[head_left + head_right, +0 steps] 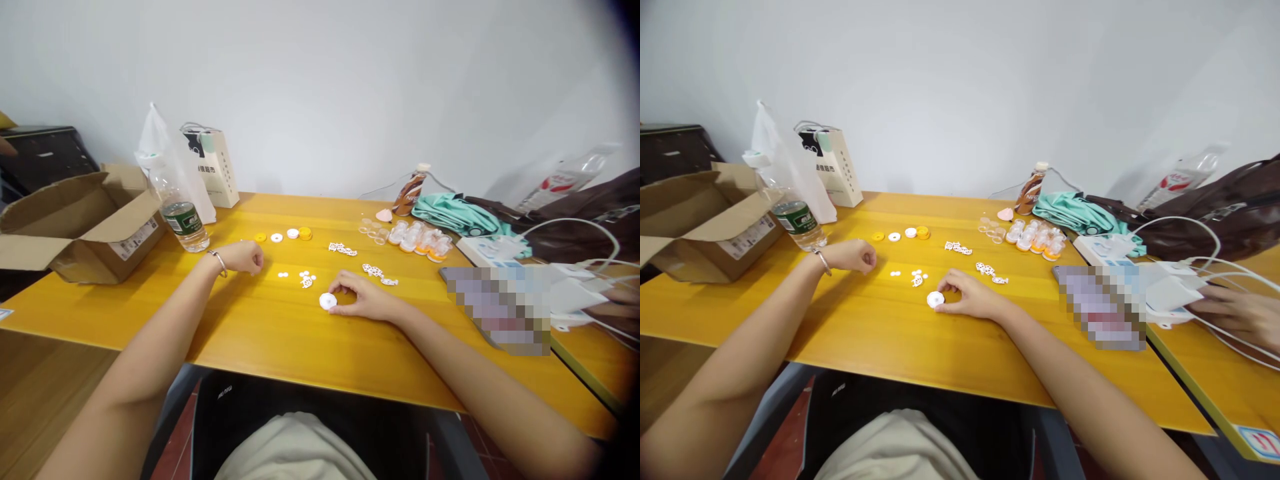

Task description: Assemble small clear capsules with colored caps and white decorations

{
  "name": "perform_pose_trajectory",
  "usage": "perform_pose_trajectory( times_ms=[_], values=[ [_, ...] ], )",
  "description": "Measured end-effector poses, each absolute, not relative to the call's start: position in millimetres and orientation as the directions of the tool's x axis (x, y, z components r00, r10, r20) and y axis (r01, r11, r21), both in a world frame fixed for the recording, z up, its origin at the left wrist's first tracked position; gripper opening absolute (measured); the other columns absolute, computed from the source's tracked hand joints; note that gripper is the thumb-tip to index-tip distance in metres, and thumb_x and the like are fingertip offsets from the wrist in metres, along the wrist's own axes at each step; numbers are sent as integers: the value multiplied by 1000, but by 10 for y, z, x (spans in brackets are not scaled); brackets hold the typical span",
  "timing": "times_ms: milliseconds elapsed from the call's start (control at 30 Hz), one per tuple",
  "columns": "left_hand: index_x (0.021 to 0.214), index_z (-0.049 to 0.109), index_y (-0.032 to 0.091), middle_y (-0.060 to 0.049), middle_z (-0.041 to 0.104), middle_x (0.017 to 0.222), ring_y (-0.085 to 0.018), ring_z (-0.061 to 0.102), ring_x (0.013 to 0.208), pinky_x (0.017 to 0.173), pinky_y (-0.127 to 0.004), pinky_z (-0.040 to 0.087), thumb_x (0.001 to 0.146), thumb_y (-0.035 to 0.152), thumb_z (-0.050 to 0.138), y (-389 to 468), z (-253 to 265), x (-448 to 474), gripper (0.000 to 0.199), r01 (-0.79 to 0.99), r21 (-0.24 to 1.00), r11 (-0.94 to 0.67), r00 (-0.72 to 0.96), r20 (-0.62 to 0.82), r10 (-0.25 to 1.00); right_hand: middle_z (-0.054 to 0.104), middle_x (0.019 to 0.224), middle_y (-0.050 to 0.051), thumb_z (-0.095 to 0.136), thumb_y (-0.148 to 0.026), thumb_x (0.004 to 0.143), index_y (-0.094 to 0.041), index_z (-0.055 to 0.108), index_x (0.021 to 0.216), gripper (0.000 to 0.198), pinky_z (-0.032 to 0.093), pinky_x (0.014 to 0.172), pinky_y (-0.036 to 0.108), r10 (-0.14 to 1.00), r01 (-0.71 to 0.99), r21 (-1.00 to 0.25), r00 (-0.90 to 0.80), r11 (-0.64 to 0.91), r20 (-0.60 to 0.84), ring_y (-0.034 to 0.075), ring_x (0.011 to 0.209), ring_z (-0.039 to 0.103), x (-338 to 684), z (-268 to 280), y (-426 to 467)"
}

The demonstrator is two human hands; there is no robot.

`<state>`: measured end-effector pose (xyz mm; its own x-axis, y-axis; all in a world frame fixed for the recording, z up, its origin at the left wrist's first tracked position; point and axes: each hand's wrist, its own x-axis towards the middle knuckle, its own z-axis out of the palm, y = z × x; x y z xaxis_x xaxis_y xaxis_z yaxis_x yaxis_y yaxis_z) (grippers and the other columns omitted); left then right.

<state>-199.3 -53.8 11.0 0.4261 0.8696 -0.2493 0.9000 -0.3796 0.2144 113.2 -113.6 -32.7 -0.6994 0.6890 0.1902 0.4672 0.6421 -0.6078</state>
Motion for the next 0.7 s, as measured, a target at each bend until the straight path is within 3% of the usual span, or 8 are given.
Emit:
perform_pose_trajectory(
  times_ms=[200, 300, 467, 700],
  values=[
    [77, 60, 12, -3, 65, 75, -10, 58, 67, 66, -21, 45, 70, 24, 54, -780, 125, -1583, 15, 622, 574, -533, 615, 64, 786, 52, 86, 3, 62, -40, 72, -20, 57, 89, 26, 42, 71, 27, 687, 454, -618, -698, 642, 200, 15, 79, 50, 1109, -319, -1141],
    [82, 59, 13, -4, 65, 80, -9, 58, 71, 70, -21, 45, 75, 25, 54, -967, 25, -1269, 15, 441, 672, -596, 702, 156, 695, 52, 85, 3, 62, -39, 72, -20, 57, 90, 26, 42, 71, 28, 682, 445, -617, -700, 649, 212, 15, 79, 50, 1102, -344, -1125],
    [88, 56, 16, -2, 64, 84, -10, 57, 75, 70, -21, 43, 81, 21, 51, -1128, -144, -985, 11, 409, 555, -725, 780, 201, 593, 51, 81, 1, 60, -38, 74, -19, 55, 86, 22, 40, 70, 27, 660, 429, -593, -709, 681, 246, 14, 76, 49, 1099, -382, -1098],
    [88, 53, 18, -1, 62, 83, -11, 56, 75, 71, -21, 41, 81, 18, 49, -1102, -226, -965, 7, 440, 479, -759, 770, 233, 594, 50, 78, 1, 60, -38, 75, -19, 54, 83, 21, 40, 69, 26, 650, 423, -586, -718, 691, 249, 14, 74, 48, 1089, -379, -1096]
  ],
)
